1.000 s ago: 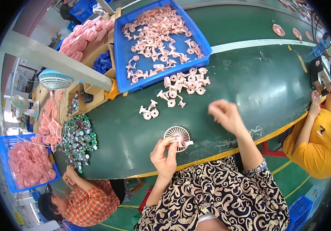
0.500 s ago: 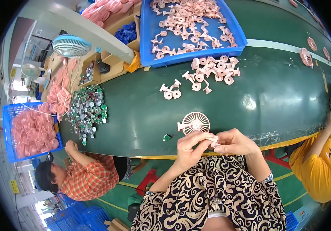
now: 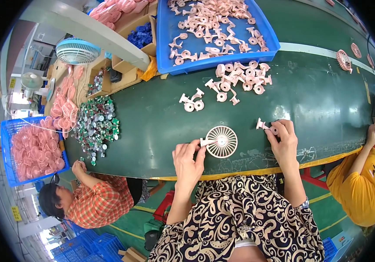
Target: The person assembles handheld fan components by attaching plastic connectors to fan grilles by hand, places assembled units on the table, and scoops plastic parts from a container onto the workbench.
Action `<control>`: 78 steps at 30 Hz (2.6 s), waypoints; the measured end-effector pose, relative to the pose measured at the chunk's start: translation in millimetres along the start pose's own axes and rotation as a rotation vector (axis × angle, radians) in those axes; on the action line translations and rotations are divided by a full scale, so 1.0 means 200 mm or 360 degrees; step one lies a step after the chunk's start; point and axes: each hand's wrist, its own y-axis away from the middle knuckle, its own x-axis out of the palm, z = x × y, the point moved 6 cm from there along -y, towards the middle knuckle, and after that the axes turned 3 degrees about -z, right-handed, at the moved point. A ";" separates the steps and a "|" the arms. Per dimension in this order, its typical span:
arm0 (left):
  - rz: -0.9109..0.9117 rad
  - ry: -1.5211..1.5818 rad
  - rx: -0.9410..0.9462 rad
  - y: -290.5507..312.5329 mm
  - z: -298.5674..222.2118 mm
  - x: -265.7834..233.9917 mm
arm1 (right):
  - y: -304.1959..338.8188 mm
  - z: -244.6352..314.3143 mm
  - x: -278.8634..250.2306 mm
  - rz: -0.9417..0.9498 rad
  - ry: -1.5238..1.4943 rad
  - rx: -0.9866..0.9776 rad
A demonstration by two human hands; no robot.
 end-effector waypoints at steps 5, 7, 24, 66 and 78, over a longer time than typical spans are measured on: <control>0.0026 0.0003 -0.0004 -0.01 -0.01 0.00 | -0.01 0.00 -0.01 0.0103 -0.0003 0.0113; -0.0001 -0.0042 0.0015 -0.01 -0.02 0.00 | -0.02 0.00 -0.02 0.0125 0.0026 0.0100; 0.0058 0.0237 -0.0051 -0.01 -0.01 0.04 | 0.06 0.48 0.28 0.0434 -0.0176 -0.0599; -0.0795 -0.0414 -0.0111 -0.14 0.49 -0.38 | -0.03 0.05 -0.23 0.0027 0.0630 0.0030; -0.1318 -0.1240 -0.0700 0.12 1.22 -0.81 | -0.49 0.36 0.35 0.0220 0.0034 -0.0467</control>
